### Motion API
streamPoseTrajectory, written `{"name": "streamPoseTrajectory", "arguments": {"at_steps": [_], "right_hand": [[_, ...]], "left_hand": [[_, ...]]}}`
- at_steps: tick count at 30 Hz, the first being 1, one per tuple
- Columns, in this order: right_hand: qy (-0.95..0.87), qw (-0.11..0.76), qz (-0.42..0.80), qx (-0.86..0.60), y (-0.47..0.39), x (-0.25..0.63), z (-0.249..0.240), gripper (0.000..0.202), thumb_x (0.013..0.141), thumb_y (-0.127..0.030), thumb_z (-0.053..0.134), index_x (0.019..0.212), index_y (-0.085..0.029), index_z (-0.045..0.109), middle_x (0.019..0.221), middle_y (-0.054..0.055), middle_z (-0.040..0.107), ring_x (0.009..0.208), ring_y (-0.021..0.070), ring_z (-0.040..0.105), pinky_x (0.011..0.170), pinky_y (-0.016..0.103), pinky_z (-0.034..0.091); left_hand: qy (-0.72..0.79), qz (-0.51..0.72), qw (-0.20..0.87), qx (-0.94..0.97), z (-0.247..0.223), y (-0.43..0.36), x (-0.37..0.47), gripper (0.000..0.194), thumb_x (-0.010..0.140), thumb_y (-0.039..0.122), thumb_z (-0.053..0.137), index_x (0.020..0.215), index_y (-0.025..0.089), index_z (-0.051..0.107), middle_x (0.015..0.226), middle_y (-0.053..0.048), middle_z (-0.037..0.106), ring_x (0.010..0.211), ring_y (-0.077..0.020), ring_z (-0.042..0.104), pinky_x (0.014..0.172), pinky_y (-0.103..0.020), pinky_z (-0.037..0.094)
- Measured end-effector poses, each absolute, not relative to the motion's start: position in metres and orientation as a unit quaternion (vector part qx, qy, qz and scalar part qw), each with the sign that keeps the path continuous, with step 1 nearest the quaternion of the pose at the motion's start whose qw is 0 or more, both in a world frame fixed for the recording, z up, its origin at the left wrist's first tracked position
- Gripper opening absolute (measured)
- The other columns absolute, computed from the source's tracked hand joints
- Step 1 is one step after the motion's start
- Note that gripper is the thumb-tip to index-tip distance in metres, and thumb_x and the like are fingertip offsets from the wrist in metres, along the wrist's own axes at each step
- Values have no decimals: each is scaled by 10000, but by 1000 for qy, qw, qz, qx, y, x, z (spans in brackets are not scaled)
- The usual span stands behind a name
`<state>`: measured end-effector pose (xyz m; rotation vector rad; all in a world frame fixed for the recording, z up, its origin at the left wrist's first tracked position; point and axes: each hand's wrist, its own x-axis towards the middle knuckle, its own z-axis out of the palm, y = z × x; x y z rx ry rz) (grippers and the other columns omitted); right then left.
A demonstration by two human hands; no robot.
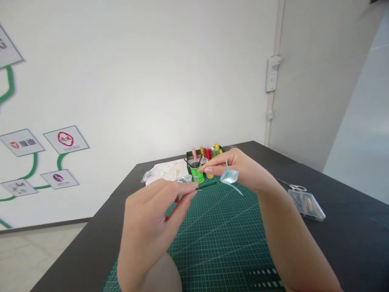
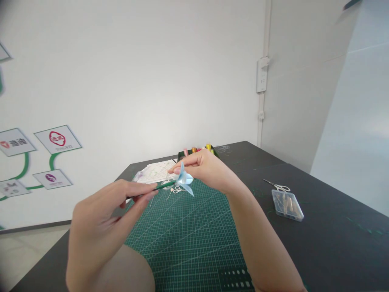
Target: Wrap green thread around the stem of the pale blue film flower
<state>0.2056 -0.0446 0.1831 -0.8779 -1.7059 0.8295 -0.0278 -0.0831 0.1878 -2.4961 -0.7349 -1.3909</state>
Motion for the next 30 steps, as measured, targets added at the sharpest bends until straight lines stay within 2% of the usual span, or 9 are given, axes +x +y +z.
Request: {"name": "streamPoseTrajectory", "arguments": {"at_steps": [3, 5, 13, 18, 21, 23, 25, 27, 30], "right_hand": [[-738, 462, 343, -354, -51, 207, 186, 173, 844, -391, 758, 795, -265, 866, 620, -21, 701, 606, 126, 564, 555, 279, 446], [-752, 450, 335, -346, -54, 209, 186, 176, 843, -381, 758, 830, -245, 869, 610, -27, 681, 573, 106, 509, 540, 265, 409], [-750, 460, 356, -316, -54, 223, 186, 185, 836, -379, 787, 885, -224, 874, 758, 48, 782, 617, 130, 563, 610, 293, 465], [-717, 504, 407, -258, -47, 243, 180, 270, 815, -487, 796, 792, -224, 851, 519, -31, 529, 482, 82, 302, 464, 264, 219], [-726, 501, 348, -317, -44, 252, 180, 336, 887, -497, 725, 745, -210, 825, 537, -27, 510, 509, 95, 343, 493, 274, 265], [-723, 502, 287, -378, -46, 252, 183, 360, 934, -498, 670, 770, -218, 824, 607, -2, 587, 602, 128, 486, 588, 286, 390], [-719, 507, 234, -414, -50, 248, 186, 331, 959, -495, 640, 895, -236, 835, 824, 40, 728, 810, 183, 625, 779, 329, 484], [-727, 502, 213, -418, -56, 239, 188, 307, 966, -479, 642, 1082, -256, 817, 1123, 68, 771, 1039, 239, 664, 959, 394, 493], [-744, 499, 238, -376, -65, 222, 187, 360, 954, -461, 676, 1248, -269, 755, 1333, 79, 714, 1226, 275, 632, 1095, 454, 467]], "left_hand": [[-263, -522, 103, -805, 187, -82, -24, 118, 964, 175, 699, 999, 281, 735, 826, 58, 774, 671, -105, 655, 666, -241, 539], [-277, -550, 103, -781, 186, -79, -19, 137, 961, 172, 702, 1021, 285, 753, 848, 56, 779, 676, -102, 651, 668, -238, 542], [-291, -602, 36, -743, 182, -64, -3, 200, 950, 228, 722, 1080, 350, 814, 898, 44, 801, 685, -119, 659, 586, -257, 501], [-282, -638, -20, -717, 181, -71, -6, 196, 938, 209, 738, 1024, 363, 822, 864, 51, 791, 676, -122, 644, 535, -258, 467], [-286, -648, -13, -706, 180, -77, -8, 164, 936, 225, 752, 1012, 352, 821, 855, 49, 789, 673, -128, 643, 535, -269, 465], [-288, -647, -8, -706, 180, -78, -8, 165, 935, 227, 754, 1017, 356, 818, 858, 54, 788, 671, -125, 638, 536, -270, 463], [-291, -643, -1, -708, 180, -76, -7, 177, 941, 225, 747, 1029, 363, 814, 876, 60, 789, 681, -119, 637, 548, -265, 470], [-291, -639, 5, -712, 181, -73, -6, 195, 945, 217, 739, 1043, 367, 813, 894, 65, 792, 691, -112, 639, 565, -256, 479], [-286, -625, 11, -726, 182, -68, -3, 246, 953, 199, 724, 1084, 388, 811, 902, 75, 795, 685, -95, 635, 587, -237, 487]]}}
